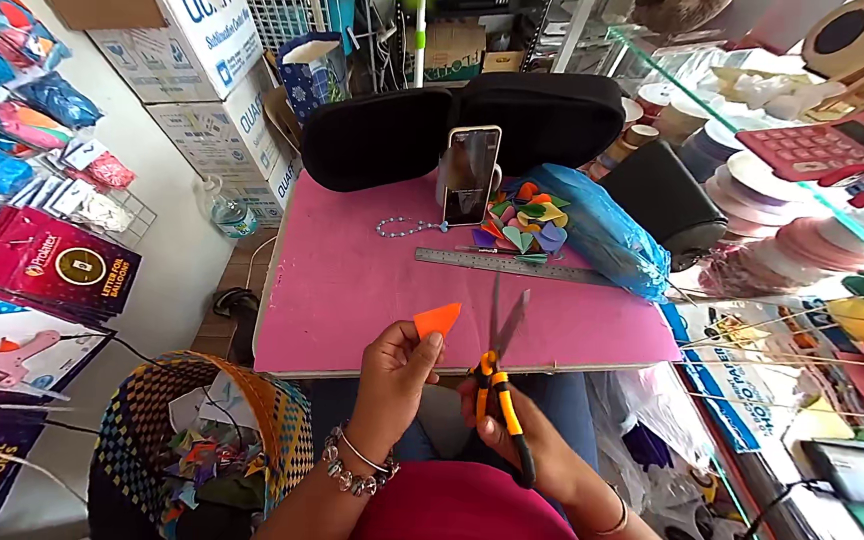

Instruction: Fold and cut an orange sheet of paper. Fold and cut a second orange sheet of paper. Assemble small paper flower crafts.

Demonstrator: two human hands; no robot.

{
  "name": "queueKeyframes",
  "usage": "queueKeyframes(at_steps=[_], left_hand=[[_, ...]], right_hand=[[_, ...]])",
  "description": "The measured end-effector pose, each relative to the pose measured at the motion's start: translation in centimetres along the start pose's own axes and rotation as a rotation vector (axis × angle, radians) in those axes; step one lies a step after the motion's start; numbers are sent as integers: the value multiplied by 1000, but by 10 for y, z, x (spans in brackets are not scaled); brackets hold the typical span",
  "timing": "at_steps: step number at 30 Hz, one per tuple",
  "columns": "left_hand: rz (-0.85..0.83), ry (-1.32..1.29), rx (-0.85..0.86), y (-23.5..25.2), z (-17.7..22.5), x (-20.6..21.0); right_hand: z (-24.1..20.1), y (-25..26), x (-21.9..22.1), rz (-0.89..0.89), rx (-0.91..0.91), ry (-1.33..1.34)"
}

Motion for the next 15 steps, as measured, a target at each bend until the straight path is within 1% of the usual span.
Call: queueKeyframes(at_steps=[3,6,15], left_hand=[[29,-23,9,0,1,-1],[17,-37,-8,-4,-4,4],[3,-10,15,-8,-10,12]], right_hand=[[20,-5,17,-72,141,-53],[26,-5,24,-105,206,-49],[21,-2,19,-67,189,-35]])
Point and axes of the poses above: each hand's wrist, its own y-axis towards the middle knuckle, its own x-axis out of the palm, z = x × y, the point moved 10 cm from there along y, towards the middle knuckle, and after that the axes turned 3 degrees about -x, right-handed, at the moved point
